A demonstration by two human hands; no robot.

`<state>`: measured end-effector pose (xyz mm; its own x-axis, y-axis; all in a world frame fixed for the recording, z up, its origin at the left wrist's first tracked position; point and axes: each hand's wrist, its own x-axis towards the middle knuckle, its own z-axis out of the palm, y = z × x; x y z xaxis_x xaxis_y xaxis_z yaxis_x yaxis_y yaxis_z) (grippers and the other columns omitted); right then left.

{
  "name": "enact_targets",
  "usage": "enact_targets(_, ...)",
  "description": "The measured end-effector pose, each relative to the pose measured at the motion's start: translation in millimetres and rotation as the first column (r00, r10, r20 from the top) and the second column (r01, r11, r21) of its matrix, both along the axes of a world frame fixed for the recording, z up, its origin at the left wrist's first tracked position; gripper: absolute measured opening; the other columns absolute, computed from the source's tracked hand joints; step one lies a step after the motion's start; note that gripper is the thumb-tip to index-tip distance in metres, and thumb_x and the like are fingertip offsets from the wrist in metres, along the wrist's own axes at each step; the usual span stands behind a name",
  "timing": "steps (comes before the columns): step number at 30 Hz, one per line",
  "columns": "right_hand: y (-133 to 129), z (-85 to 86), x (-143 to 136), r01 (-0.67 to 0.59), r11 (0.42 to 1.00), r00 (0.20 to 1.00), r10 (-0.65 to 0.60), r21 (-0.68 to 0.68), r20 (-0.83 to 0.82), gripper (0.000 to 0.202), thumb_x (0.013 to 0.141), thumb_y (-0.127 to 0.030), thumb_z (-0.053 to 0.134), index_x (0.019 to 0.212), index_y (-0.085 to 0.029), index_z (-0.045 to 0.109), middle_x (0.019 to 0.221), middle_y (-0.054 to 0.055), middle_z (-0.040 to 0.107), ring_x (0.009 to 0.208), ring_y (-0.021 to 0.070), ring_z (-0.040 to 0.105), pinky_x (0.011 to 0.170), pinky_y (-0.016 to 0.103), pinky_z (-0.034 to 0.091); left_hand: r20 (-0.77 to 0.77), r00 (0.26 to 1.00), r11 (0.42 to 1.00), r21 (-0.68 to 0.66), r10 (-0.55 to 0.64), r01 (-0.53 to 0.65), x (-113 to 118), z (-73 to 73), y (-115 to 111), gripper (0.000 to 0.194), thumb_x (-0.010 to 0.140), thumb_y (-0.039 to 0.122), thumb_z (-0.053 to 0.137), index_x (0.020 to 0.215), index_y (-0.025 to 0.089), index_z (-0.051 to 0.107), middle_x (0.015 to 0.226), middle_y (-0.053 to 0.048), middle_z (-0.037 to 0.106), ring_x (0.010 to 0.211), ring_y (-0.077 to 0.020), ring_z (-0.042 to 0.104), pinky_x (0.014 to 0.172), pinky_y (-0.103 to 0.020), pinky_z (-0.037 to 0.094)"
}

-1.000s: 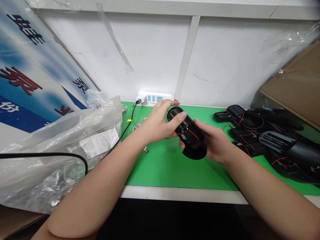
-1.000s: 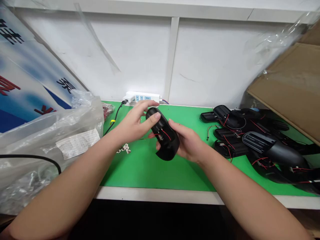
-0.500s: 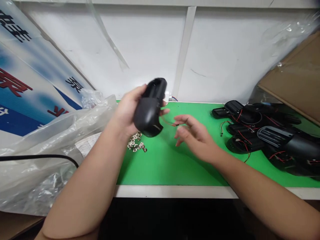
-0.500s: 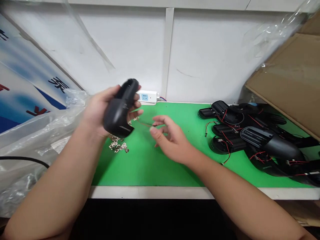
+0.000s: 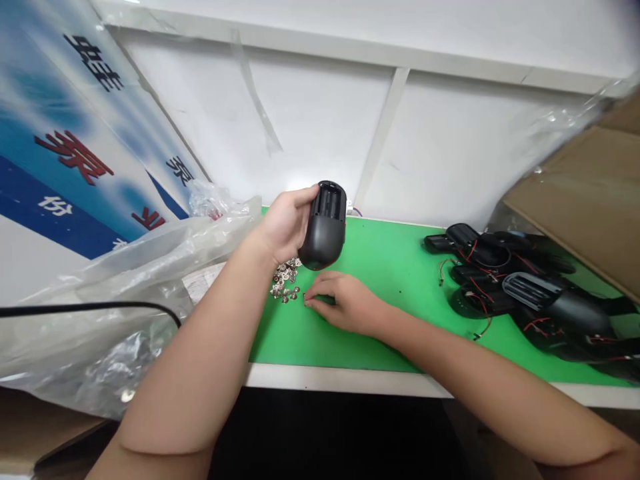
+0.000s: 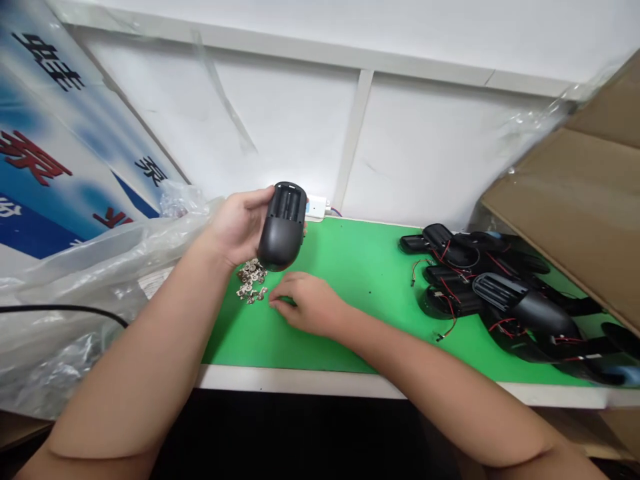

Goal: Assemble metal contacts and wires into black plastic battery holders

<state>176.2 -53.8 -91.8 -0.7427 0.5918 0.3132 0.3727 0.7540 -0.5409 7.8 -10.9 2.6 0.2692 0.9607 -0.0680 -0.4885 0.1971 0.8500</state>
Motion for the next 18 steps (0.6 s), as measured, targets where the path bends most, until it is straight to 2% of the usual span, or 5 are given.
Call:
enact_targets(3, 1.9, 17.5, 26.3, 0.049, 0.998, 0.982, -0.054, -0.034, -0.182, 0.007, 0.095, -0.021, 0.066, 0.093, -0.018, 0.072, 0.106, 0.011, 0.077, 0.1, 0.0228, 0.073, 0.086, 0.037, 0.058, 0.025, 0.996, 0.996, 0.025, 0.088, -0.088, 2.7, 0.7, -1.0, 0.033, 0.099, 0.039, 0.053, 0.105, 0.011, 0.07, 0.082, -0.009, 0.072, 0.068, -0.019, 0.065, 0.072, -0.033, 0.056)
enact_targets(6, 12.7, 35.4, 60.2, 0.201, 0.948, 0.89, -0.282, -0.247, -0.358, 0.018, 0.098, -0.037, 0.068, 0.092, -0.02, 0.069, 0.096, 0.009, 0.08, 0.086, 0.02, 0.075, 0.074, 0.033, 0.059, 0.004, 0.993, 0.992, 0.027, 0.121, -0.121, 14.7, -3.8, -2.2, 0.031, 0.101, 0.037, 0.052, 0.102, 0.011, 0.071, 0.079, -0.007, 0.072, 0.065, -0.0169, 0.062, 0.073, -0.031, 0.055)
enact_targets(8, 22.9, 44.5, 79.3, 0.253, 0.923, 0.789, -0.371, -0.291, -0.49, 0.026, 0.09, -0.043, 0.078, 0.085, -0.02, 0.067, 0.078, 0.005, 0.077, 0.071, 0.0174, 0.073, 0.066, 0.03, 0.058, -0.023, 0.996, 0.996, 0.006, 0.085, -0.085, 28.9, -11.0, -4.7, 0.031, 0.102, 0.035, 0.051, 0.105, 0.011, 0.072, 0.081, -0.007, 0.073, 0.067, -0.0173, 0.063, 0.076, -0.031, 0.055)
enact_targets(12, 37.2, 51.6, 100.9, 0.309, 0.909, 0.627, -0.416, -0.28, -0.658, 0.033, 0.08, -0.041, 0.089, 0.101, -0.021, 0.072, 0.084, 0.003, 0.081, 0.079, 0.0169, 0.077, 0.075, 0.03, 0.063, -0.051, 0.995, 0.989, -0.121, -0.09, 0.084, 59.7, -31.9, -12.9, 0.029, 0.1, 0.034, 0.054, 0.105, 0.012, 0.073, 0.084, -0.009, 0.073, 0.075, -0.0211, 0.066, 0.081, -0.036, 0.055)
enact_targets(18, 40.2, 41.6, 105.2, 0.401, 0.912, 0.733, -0.377, -0.087, -0.566, 0.024, 0.089, -0.025, 0.078, 0.113, -0.02, 0.078, 0.102, 0.006, 0.084, 0.095, 0.0239, 0.082, 0.091, 0.041, 0.067, -0.071, 0.987, 0.989, -0.051, -0.142, 0.138, 78.1, -52.5, -14.5, 0.02, 0.095, 0.03, 0.064, 0.097, 0.013, 0.075, 0.09, -0.008, 0.074, 0.084, -0.0185, 0.065, 0.081, -0.03, 0.052)
